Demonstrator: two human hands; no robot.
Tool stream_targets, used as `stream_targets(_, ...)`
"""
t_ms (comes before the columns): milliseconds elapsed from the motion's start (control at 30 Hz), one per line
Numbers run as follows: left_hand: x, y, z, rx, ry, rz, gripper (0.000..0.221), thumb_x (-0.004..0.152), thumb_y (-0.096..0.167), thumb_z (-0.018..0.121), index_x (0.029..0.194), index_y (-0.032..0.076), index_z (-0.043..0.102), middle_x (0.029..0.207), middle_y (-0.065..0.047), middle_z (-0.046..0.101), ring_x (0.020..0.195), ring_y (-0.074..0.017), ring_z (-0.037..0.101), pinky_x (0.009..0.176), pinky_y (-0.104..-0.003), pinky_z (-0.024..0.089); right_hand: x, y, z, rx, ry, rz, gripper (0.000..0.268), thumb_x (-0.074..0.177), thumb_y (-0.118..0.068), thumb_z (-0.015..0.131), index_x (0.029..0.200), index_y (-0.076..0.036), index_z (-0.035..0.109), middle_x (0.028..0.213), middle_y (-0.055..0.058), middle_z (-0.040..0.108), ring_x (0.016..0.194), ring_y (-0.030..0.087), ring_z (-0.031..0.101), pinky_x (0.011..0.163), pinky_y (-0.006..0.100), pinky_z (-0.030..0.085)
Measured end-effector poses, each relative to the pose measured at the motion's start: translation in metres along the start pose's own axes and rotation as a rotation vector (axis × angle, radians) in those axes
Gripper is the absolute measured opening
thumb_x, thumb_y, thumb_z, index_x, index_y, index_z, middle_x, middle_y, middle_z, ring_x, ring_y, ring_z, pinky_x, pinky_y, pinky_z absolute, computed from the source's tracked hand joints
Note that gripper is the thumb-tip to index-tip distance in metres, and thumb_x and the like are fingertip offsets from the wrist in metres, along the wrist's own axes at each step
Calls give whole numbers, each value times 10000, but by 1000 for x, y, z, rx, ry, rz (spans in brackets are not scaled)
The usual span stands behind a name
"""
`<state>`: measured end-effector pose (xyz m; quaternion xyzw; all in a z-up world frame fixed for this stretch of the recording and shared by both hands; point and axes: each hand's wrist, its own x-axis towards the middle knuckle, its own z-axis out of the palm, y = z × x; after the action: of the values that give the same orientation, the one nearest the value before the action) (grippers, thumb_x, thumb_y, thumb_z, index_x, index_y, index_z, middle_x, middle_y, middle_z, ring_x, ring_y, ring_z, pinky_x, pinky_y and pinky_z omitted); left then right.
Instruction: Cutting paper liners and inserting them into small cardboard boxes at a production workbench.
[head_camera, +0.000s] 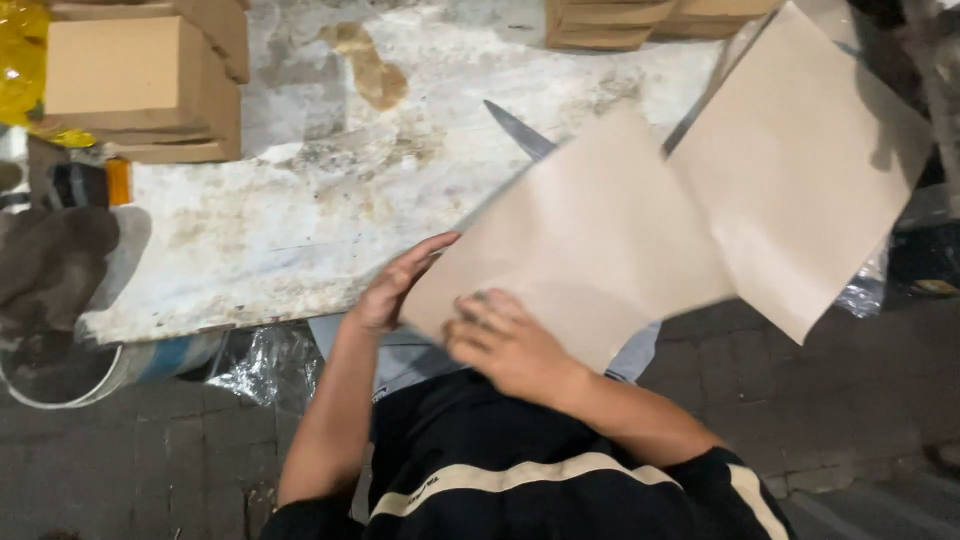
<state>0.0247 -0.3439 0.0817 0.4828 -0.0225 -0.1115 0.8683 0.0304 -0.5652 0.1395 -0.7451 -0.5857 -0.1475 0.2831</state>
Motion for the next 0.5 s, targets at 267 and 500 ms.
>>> stream_targets(267,-46,53,-6,357,394,-253,612,897,260,692,1396,-32,489,1155,-229,670,982,-344,698,755,-425,601,-3,-24,45,308,-142,-151,158,1010,-264,534,976,-155,643,1049,47,708,1110,260,638,1076,567,327)
stream_targets(500,-29,34,-12,536,507,-107,326,900,57,671,1226,68,674,1013,-150,735,818,-231,719,715,-374,602,-29,28,-13,521,-11,451,354,798,-296,784,1075,-85,721,1085,73,733,1027,302,700,944,470,505)
